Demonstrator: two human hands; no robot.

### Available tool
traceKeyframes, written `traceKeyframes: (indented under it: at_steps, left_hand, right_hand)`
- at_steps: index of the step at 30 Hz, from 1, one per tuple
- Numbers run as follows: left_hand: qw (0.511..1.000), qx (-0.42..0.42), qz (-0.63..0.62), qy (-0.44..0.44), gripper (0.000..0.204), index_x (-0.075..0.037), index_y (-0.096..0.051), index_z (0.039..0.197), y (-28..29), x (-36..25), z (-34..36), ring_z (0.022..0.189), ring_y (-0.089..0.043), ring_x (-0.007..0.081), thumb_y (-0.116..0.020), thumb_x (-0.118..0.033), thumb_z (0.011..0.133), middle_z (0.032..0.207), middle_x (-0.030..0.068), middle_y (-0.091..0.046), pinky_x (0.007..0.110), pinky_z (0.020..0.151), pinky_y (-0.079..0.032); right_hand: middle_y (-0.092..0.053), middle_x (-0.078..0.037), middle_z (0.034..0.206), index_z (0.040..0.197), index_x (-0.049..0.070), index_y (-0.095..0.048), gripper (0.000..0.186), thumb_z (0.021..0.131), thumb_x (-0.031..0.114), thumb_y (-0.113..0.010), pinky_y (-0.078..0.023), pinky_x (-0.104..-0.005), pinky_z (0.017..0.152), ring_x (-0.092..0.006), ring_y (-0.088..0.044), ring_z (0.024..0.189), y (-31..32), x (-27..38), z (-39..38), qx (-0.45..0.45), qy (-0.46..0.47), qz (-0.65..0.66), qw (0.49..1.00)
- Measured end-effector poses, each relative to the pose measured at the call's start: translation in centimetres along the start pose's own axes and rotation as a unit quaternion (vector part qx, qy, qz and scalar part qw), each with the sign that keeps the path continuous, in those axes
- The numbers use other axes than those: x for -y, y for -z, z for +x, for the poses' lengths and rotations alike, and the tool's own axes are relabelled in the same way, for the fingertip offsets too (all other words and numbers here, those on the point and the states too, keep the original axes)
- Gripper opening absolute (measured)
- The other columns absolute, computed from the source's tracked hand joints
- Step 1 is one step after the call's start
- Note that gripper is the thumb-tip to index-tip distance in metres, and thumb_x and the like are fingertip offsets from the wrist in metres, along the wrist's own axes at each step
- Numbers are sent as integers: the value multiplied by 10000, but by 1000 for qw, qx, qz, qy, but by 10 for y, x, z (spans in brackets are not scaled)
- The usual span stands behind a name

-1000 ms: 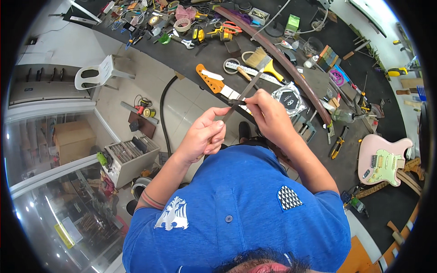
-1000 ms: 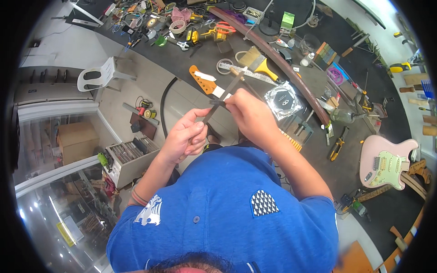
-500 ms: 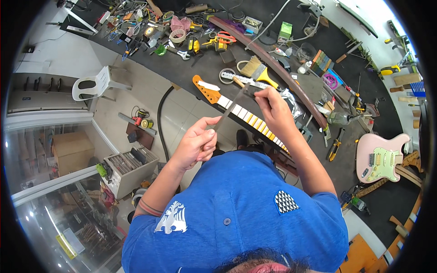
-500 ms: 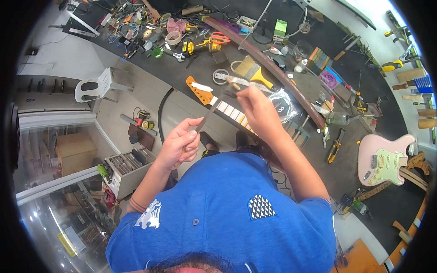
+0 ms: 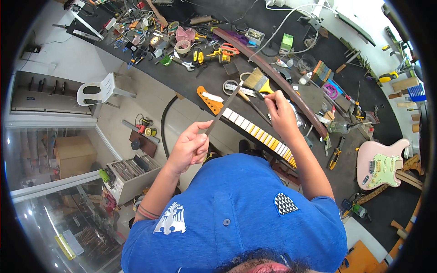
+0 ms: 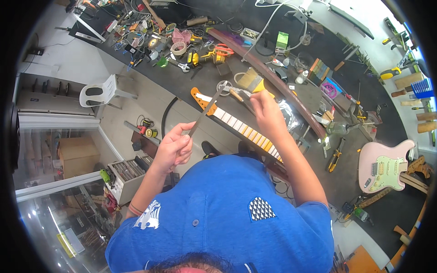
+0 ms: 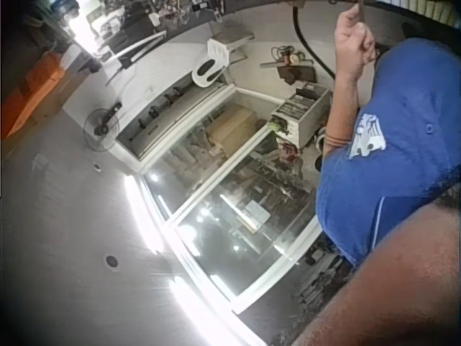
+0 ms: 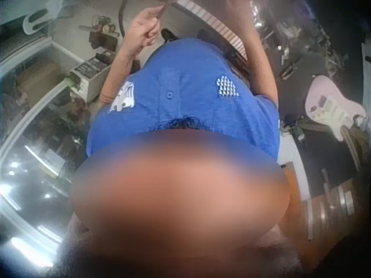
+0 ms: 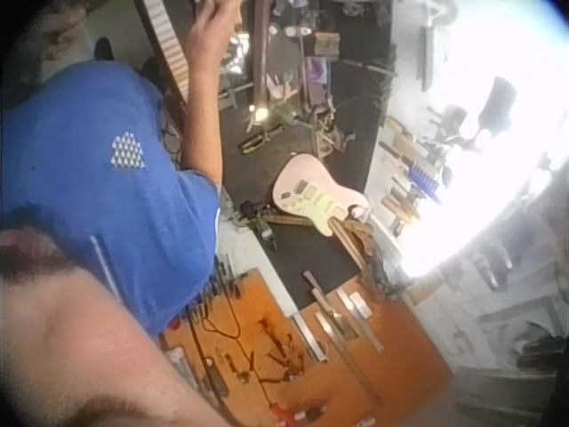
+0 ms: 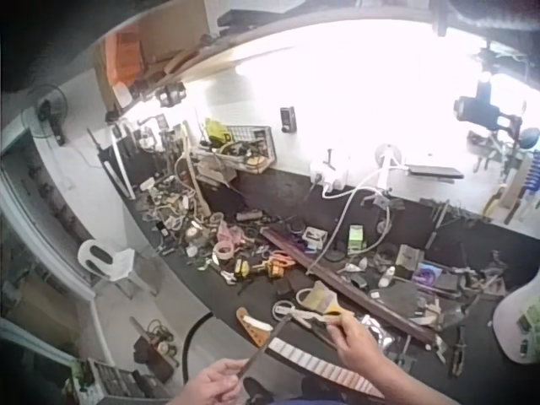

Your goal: The person files the frets of a guitar neck. Using a metal file, the person repeatedly slides the tool across the frets to level them, then uses a brush to clean away debris before filing the nut area.

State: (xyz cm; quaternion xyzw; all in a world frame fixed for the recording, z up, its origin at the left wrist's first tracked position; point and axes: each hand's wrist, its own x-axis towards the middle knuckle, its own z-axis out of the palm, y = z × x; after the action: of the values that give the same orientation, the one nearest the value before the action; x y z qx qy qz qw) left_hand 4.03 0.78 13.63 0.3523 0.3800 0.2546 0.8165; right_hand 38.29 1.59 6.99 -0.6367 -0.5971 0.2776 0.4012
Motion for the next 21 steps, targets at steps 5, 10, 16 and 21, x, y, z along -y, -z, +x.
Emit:
traceKeyframes:
  at_steps: [5, 10, 16, 21]
  left_hand:
    - [921, -63, 377, -79, 468, -119, -626, 1602, -3, -2, 6, 647, -603, 93, -619, -104, 1134, 791, 50, -651, 273, 621, -511]
    - [800, -184, 516, -247, 427, -136, -750, 1489, 8, -10, 5, 896, -781, 190, -705, -85, 1067, 1078, 96, -844, 374, 818, -593]
    - [809, -203, 512, -206, 459, -97, -729, 1515, 44, -43, 12, 1031, -787, 178, -700, -42, 1060, 1333, 125, -829, 304, 942, -594]
    - [822, -297, 390, -290, 450, -85, -721, 1524, 136, -85, 30, 833, -692, 113, -697, -59, 1075, 1120, 94, -837, 285, 784, -547]
  right_hand:
    - [-752, -210, 1065, 1181, 5, -659, 159, 1118, 150, -680, -576, -454, 914, -407, -747, 1021, -7, 34, 19, 3, 50, 58, 997]
    - [-736, -214, 1086, 1148, 14, -642, 142, 1117, 150, -670, -561, -484, 913, -438, -723, 1057, -17, 10, 27, 49, 25, -26, 998]
    - [-725, -240, 1075, 1172, -1, -633, 149, 1115, 134, -660, -567, -494, 901, -432, -732, 1043, -63, 46, 82, 76, 67, -36, 994]
    - [-743, -217, 1181, 1214, -18, -676, 155, 1083, 6, -595, -568, -434, 1005, -388, -742, 1131, -102, 35, 197, 6, 138, -58, 989]
